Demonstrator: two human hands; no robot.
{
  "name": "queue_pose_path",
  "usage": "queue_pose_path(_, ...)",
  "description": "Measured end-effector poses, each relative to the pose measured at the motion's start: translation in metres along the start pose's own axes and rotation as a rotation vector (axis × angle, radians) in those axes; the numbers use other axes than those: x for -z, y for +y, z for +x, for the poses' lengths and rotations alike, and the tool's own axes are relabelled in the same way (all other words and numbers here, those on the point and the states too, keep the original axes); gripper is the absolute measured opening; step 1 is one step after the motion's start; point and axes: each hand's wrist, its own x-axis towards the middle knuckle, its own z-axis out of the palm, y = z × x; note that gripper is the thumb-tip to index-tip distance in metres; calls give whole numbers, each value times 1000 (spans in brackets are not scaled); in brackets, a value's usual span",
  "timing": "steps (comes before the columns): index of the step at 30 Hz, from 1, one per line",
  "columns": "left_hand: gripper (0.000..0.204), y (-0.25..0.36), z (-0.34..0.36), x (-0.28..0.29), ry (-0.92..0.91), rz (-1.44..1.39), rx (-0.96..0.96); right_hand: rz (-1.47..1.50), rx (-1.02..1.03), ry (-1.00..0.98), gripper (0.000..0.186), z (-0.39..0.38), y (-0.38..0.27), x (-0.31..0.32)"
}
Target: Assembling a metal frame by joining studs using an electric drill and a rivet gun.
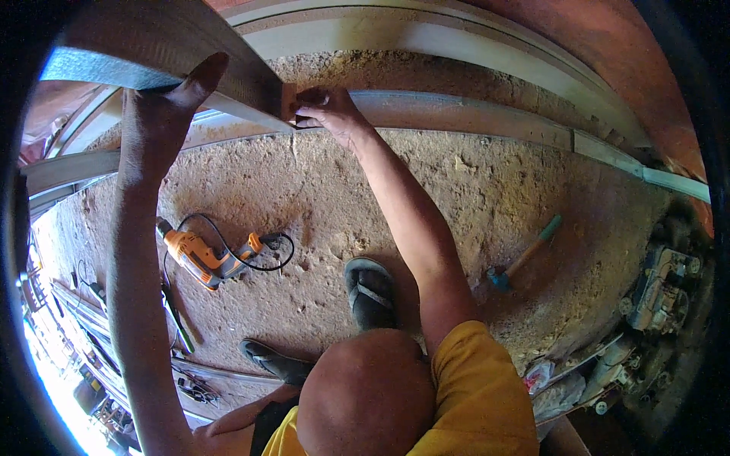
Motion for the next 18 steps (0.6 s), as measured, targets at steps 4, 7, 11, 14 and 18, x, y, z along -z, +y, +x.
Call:
queue_pose_path(4, 27, 0, 1, -3, 82, 3, -85, 49, -41, 7, 21, 1, -1, 3)
queue_pose_path(7, 29, -2, -1, -1, 68, -8, -79, 51, -107, -11, 23, 3, -7, 2)
queue_pose_path(11, 34, -1, 0, 0, 70, 113, -106, -286, -69, -50, 25, 9, -9, 1)
queue_pose_path(14, 36, -7, -1, 1, 53, -46, -74, -203, -83, -48, 27, 9, -9, 1)
queue_pose_path(18, 33, -4, -1, 0, 37, 40, -13, -97, -120, 25, 24, 5, -5, 5)
